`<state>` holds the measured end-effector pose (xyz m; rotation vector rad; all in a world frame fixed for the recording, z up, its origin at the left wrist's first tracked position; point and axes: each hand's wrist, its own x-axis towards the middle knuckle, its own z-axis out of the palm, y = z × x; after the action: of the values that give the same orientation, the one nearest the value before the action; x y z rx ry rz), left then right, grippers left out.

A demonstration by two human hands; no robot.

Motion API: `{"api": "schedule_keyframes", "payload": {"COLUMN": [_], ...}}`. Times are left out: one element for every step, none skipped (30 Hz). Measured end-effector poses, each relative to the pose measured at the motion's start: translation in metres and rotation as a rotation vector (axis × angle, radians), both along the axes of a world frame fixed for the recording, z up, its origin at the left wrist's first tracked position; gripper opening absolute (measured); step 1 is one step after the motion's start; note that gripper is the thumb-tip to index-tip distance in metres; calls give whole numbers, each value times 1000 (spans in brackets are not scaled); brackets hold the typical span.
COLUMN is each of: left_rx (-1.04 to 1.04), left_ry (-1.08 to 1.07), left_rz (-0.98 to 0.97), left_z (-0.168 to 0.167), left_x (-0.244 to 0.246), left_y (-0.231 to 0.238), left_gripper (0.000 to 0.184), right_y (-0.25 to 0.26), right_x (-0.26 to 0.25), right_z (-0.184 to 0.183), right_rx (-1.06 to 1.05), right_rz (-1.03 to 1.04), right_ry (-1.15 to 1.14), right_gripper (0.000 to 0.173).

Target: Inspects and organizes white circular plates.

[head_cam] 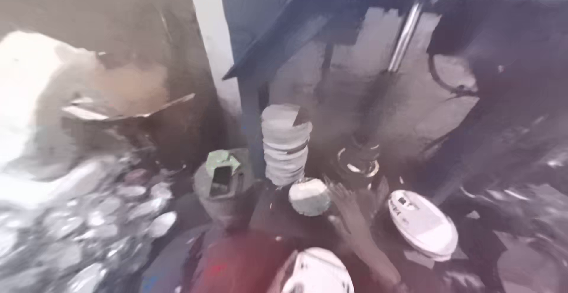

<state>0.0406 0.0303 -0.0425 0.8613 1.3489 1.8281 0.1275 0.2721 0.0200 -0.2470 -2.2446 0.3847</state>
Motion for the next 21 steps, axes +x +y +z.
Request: {"api": "schedule_keyframes", "payload": {"left_rx": [-2, -3, -12, -17, -28, -42, -43, -32, -21, -16, -15, -13, -5, 19, 53, 84, 102, 110, 115, 119, 119], "left_ry": [9, -2, -16, -33, -46, -55, -54, -44, -38, -39, -45, -51, -54, -55, -56, -59, -61, -61, -59, -49, -40], "left_rz": [102, 183, 230, 240, 225, 201, 176, 152, 130, 112, 101, 97, 95, 91, 80, 68, 54, 40, 30, 25, 21], "left_z": [7, 14, 19, 23, 25, 26, 26, 24, 23, 23, 22, 22, 22, 20, 19, 18, 19, 20, 22, 24, 25], "left_x": [-3, -5, -6, -4, -1, 4, 10, 16, 21, 25, 28, 31, 33, 35, 35, 36, 37, 38, 40, 41, 41], "left_y": [-1, 0, 0, 0, 0, 1, 2, 3, 3, 2, 1, 0, 0, -1, -1, -1, -1, -2, -3, -4, -4], "left_gripper": [61, 58, 56, 55, 54, 52, 51, 50, 48, 47, 48, 48, 48, 47, 46, 45, 44, 42, 41, 39, 37], "right_y": [-17, -31, -42, -53, -65, -74, -83, -88, -89, -87, -83, -81, -80, -80, -81, -82, -84, -85, -85, -84, -83], "right_x": [10, 20, 31, 40, 48, 56, 62, 66, 69, 72, 75, 77, 80, 82, 84, 86, 89, 93, 97, 102, 106], "right_z": [0, 1, 0, -2, -5, -8, -11, -15, -18, -21, -23, -24, -23, -22, -22, -20, -18, -14, -10, -7, -5], "right_rx": [-211, -411, -556, -643, -677, -692, -707, -708, -706, -699, -693, -676, -660, -649, -642, -655, -690, -726, -747, -752, -734], "right_rz": [46, 89, 123, 142, 142, 126, 80, 25, -22, -50, -48, -39, -25, -14, -17, -27, -46, -71, -102, -135, -169], "right_ry": [-15, -37, -73, -114, -135, -146, -120, -69, -15, 24, 43, 60, 66, 75, 88, 104, 127, 147, 162, 183, 207], "right_gripper": [56, 55, 54, 52, 47, 43, 38, 32, 26, 21, 18, 17, 16, 15, 13, 11, 9, 9, 10, 10, 11]}}
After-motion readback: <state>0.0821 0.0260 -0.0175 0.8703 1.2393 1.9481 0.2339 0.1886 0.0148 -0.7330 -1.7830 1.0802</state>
